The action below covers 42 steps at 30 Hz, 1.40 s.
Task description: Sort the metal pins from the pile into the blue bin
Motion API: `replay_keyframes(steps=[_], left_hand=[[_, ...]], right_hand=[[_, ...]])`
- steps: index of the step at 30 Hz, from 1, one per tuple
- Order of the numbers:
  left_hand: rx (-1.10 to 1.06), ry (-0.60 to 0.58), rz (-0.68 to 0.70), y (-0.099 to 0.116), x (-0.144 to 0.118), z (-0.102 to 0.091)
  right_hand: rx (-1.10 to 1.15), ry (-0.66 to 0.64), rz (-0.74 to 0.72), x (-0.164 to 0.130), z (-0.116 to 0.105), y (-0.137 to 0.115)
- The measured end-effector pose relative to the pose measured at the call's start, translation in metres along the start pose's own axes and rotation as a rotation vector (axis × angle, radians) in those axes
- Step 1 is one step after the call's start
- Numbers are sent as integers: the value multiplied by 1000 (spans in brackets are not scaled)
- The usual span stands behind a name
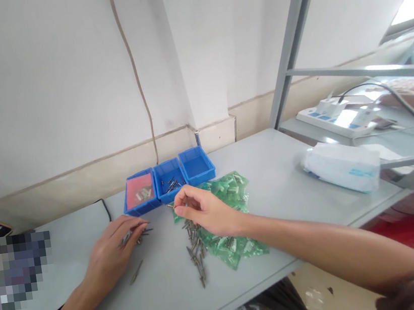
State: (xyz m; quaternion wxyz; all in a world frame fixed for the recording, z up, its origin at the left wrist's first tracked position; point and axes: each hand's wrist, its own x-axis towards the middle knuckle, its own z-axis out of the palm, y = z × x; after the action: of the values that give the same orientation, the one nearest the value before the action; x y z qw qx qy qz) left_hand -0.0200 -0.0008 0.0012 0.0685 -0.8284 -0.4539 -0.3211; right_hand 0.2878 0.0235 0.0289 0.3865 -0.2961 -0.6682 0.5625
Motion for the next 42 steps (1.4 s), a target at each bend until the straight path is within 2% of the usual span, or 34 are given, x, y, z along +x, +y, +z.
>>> replay_keyframes(steps=[4, 11, 20, 25, 30, 32, 34, 39, 42], left_hand=[[11, 5, 2, 1, -1, 0], [11, 12, 15, 3, -1, -1], [13, 20, 47, -1, -3, 1], [13, 18, 44, -1, -2, 2], [-14, -26, 86, -2, -2, 1], [-28, -44, 94, -3, -2, 1], [-38, -50, 100, -4, -2, 1], [-35, -38, 122, -4, -1, 1], [-34, -33, 130, -2, 0, 2]], right_hand=[[-39, 28, -2, 0, -1, 2], [41, -21, -10, 3, -2, 2], [259, -76, 68, 7, -2, 8], [474, -120, 141, 7, -2, 6], [601, -82, 191, 7, -4, 1], [526, -31, 170, 8, -5, 1], [316, 25, 101, 9, -6, 2], [-380, 144, -261, 5, -6, 4], [-522, 129, -348, 3, -5, 3]])
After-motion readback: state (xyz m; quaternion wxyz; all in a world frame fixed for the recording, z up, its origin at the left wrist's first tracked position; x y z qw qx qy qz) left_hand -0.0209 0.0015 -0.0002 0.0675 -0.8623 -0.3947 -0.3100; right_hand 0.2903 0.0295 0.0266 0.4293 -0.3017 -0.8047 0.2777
